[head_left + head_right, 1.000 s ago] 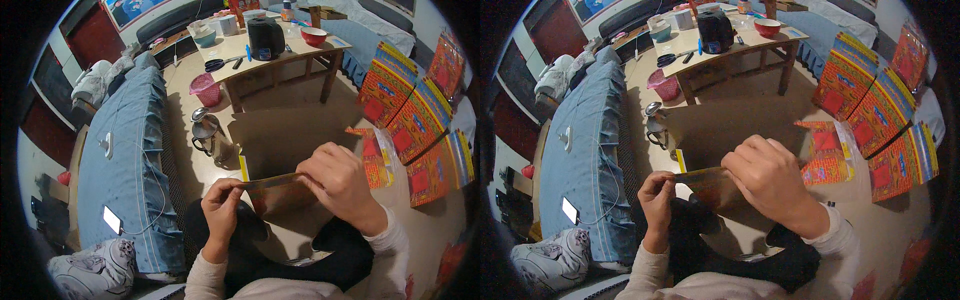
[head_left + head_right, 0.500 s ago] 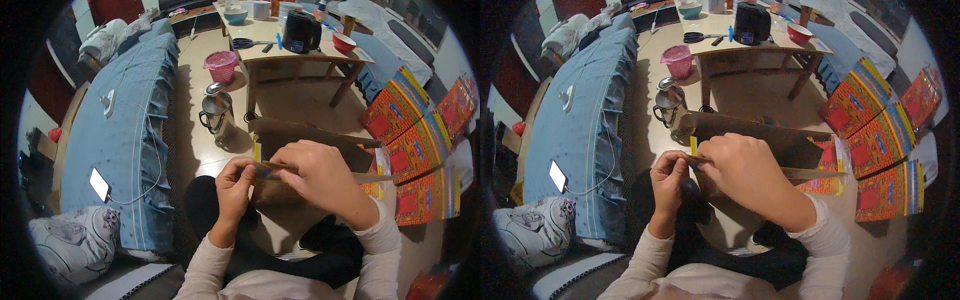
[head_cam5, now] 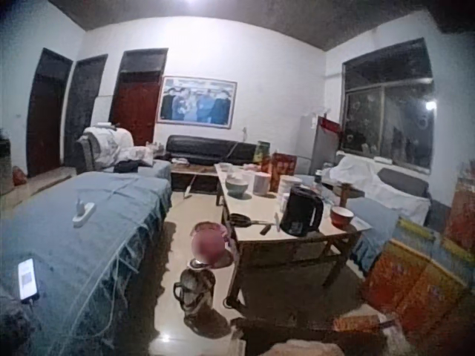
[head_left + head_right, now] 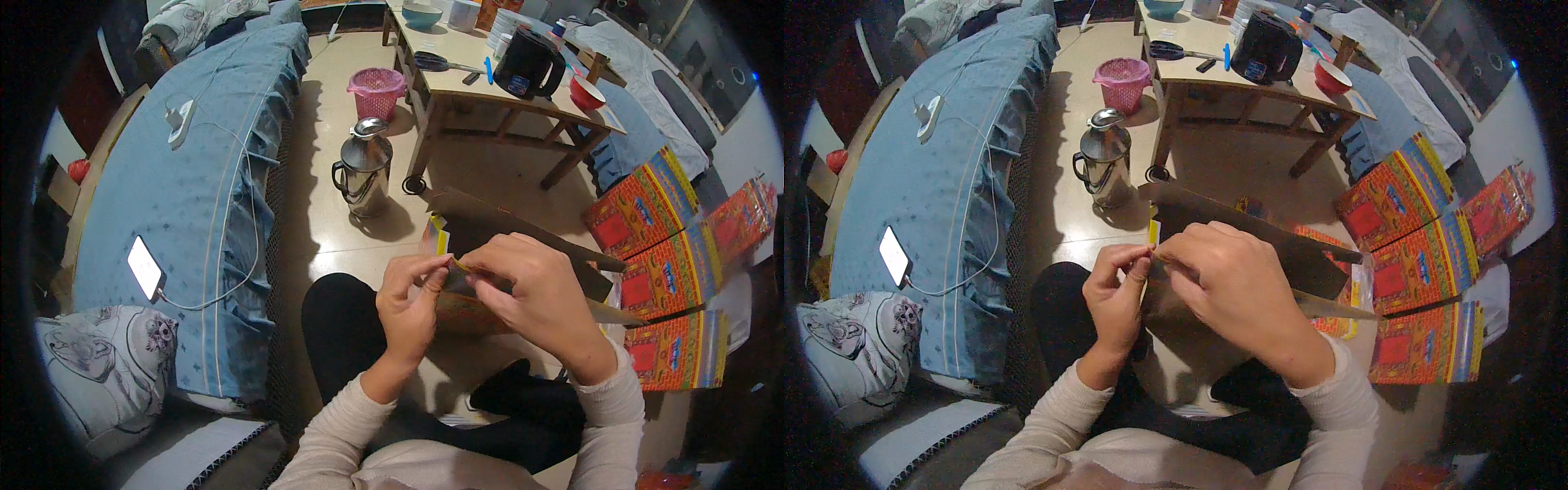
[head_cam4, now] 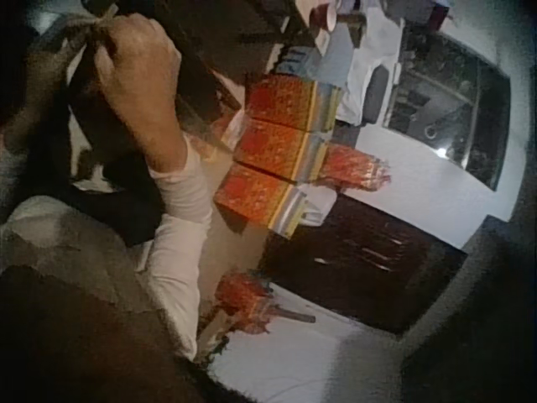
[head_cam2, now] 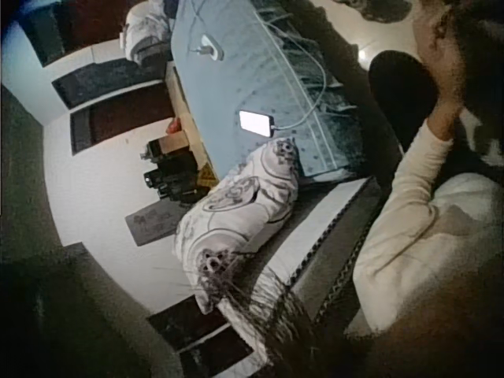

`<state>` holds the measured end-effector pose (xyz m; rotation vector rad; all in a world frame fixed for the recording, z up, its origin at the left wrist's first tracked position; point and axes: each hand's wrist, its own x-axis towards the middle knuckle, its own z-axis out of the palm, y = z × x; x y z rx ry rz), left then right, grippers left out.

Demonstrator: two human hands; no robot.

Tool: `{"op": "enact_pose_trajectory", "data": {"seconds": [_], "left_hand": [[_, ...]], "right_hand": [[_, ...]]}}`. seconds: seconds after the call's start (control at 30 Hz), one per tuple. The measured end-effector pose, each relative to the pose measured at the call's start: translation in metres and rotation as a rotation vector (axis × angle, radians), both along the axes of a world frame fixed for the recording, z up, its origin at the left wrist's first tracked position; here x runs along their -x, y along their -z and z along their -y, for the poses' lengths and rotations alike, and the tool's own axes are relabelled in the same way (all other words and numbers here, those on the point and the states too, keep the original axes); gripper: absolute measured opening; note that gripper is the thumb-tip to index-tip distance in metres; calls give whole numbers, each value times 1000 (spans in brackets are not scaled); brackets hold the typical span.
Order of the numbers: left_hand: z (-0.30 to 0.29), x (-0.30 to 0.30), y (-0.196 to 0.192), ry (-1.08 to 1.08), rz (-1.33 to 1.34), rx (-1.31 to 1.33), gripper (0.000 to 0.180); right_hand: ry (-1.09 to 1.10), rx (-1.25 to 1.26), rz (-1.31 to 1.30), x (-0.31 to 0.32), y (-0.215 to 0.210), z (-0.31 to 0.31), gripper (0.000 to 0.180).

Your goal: The person assembles a flat cardboard box by folding its sides and securing them with tape. They handle the box and tape, folding flaps and applying tape to edges to form a rectangular container.

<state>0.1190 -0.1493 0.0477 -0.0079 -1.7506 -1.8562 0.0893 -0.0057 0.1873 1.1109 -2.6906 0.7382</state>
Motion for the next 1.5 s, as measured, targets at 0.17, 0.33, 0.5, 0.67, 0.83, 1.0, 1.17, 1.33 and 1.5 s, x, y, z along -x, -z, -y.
{"op": "enact_pose_trajectory", "data": {"seconds": [0.17, 0.33, 0.5, 0.67, 0.83, 1.0, 1.17, 1.33, 1.5], "left_hand": [[-4, -6, 2, 18, -158, 56, 27], [-9, -13, 2, 77, -110, -3, 29], [-5, -13, 5, 20, -117, 152, 25], [-8, -16, 11, 82, -43, 40, 16], [-2, -16, 1, 137, 34, -61, 9], [1, -16, 2, 207, 111, -209, 2], [-11, -6, 7, 143, -3, -189, 5], [0, -12, 9, 60, -31, -108, 8], [-14, -14, -7, 147, -119, 84, 17]], "right_hand": [[-14, -43, -7, -1, -2, 1, 12], [-33, -31, -33, -4, -3, 3, 16], [-35, -47, -100, -6, -2, 3, 15], [12, 47, -108, -10, -1, 7, 18], [-23, -18, -200, -8, 0, 1, 17], [-30, -15, -268, -4, 9, 0, 12], [-29, 145, -518, -18, 17, -9, 14], [249, 338, -733, -79, 34, -106, 20], [902, 1094, -411, -87, 120, -178, 26]]}}
